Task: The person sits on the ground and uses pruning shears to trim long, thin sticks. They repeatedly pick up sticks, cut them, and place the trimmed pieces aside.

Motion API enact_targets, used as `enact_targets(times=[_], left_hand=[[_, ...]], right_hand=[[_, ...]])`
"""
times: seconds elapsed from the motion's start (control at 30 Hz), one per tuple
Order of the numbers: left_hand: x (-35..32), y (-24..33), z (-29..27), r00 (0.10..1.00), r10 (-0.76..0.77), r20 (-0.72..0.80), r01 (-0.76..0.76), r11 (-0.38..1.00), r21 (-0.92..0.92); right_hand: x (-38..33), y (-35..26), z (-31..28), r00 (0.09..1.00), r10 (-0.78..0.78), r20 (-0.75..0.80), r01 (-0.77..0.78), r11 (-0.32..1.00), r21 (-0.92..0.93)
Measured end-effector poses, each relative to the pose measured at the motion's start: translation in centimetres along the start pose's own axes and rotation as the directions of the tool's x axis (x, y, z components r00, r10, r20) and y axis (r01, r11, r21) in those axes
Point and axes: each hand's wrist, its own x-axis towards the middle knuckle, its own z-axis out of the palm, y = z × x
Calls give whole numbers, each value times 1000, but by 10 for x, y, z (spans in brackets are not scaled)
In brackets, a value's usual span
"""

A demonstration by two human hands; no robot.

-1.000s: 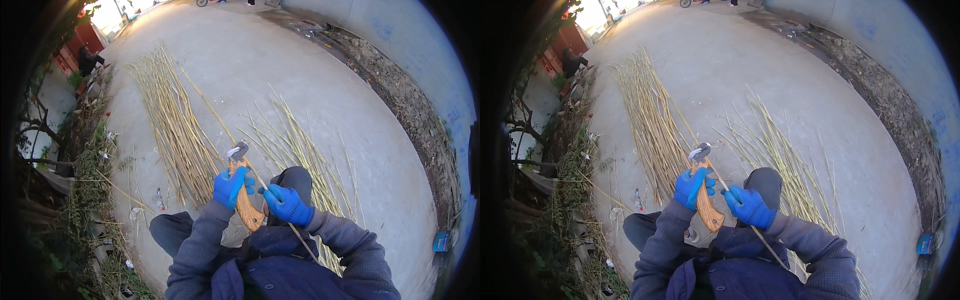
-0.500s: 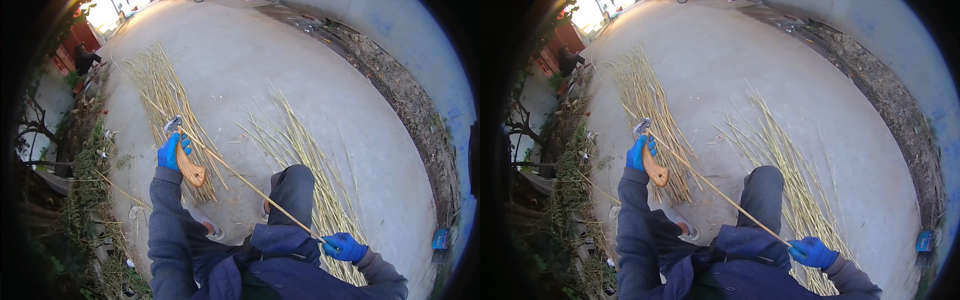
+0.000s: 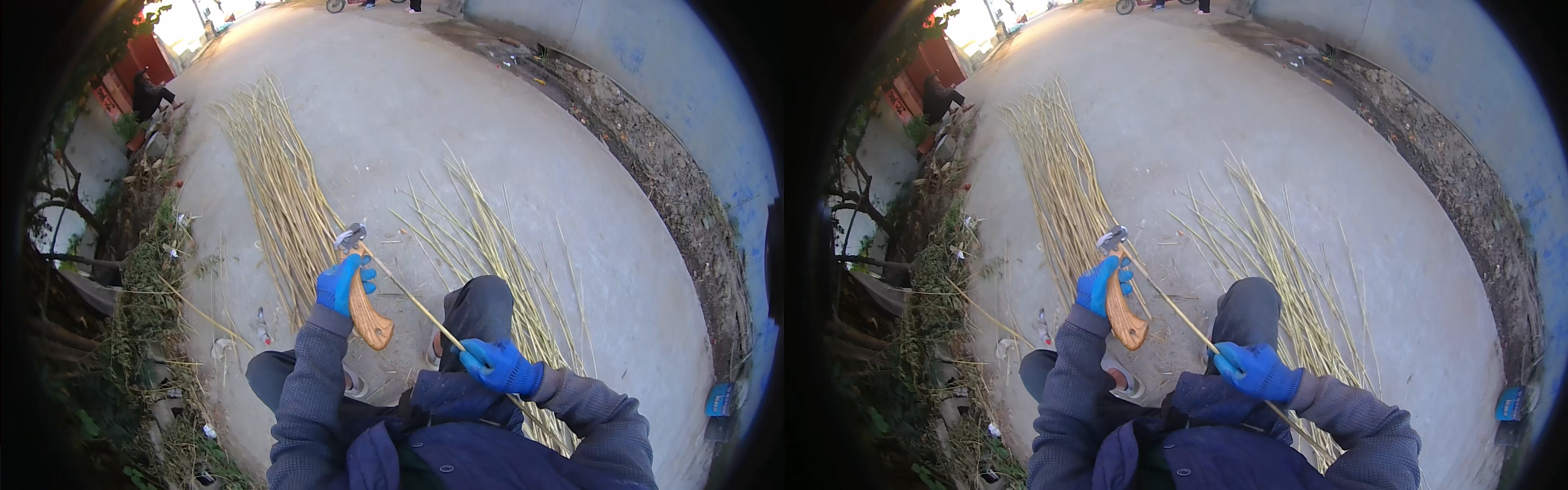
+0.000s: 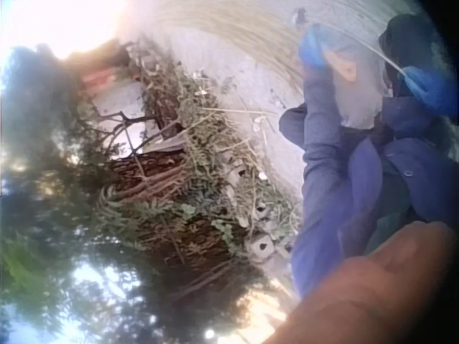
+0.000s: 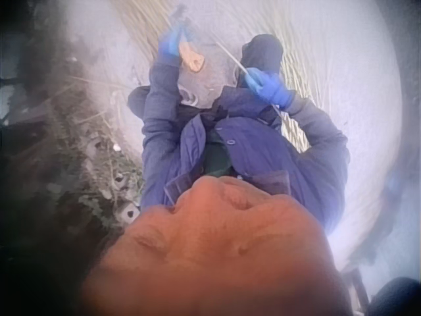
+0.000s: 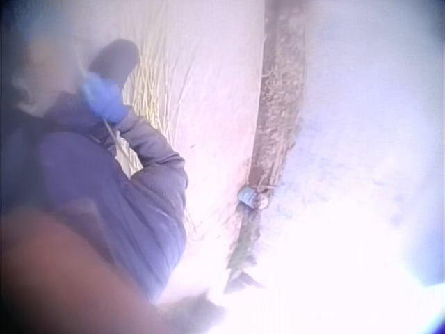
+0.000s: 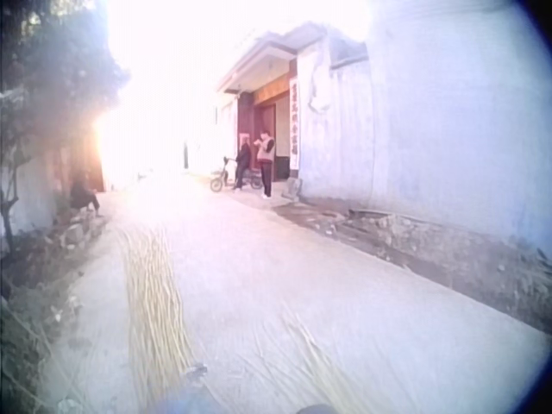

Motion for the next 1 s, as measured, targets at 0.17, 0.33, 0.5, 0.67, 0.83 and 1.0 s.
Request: enact_targets(times=[0.17,0.33,0.5,0.67,0.83,1.0], left_hand=[[67,80,-117,960,148,-237,-136,989,66],[68,69,-115,989,150,18,-149,988,-44],[10,17,-17,999,33,2,-33,999,-10],[-22,-14,19,998,-53,42,56,996,-73],[40,19,-86,982,85,-168,-111,982,-154],[76,65,-210,922,180,-342,-202,979,-30]], right_hand=[[-142,5,-36,978,-209,-25,190,928,-321],[-140,-10,-39,970,200,136,-192,979,-72],[-25,-23,-34,929,307,204,-339,930,141],[21,-24,-25,985,168,31,-168,985,30],[-82,-12,-50,990,-113,82,140,809,-572],[-215,33,-97,992,123,-25,-96,610,-787]])
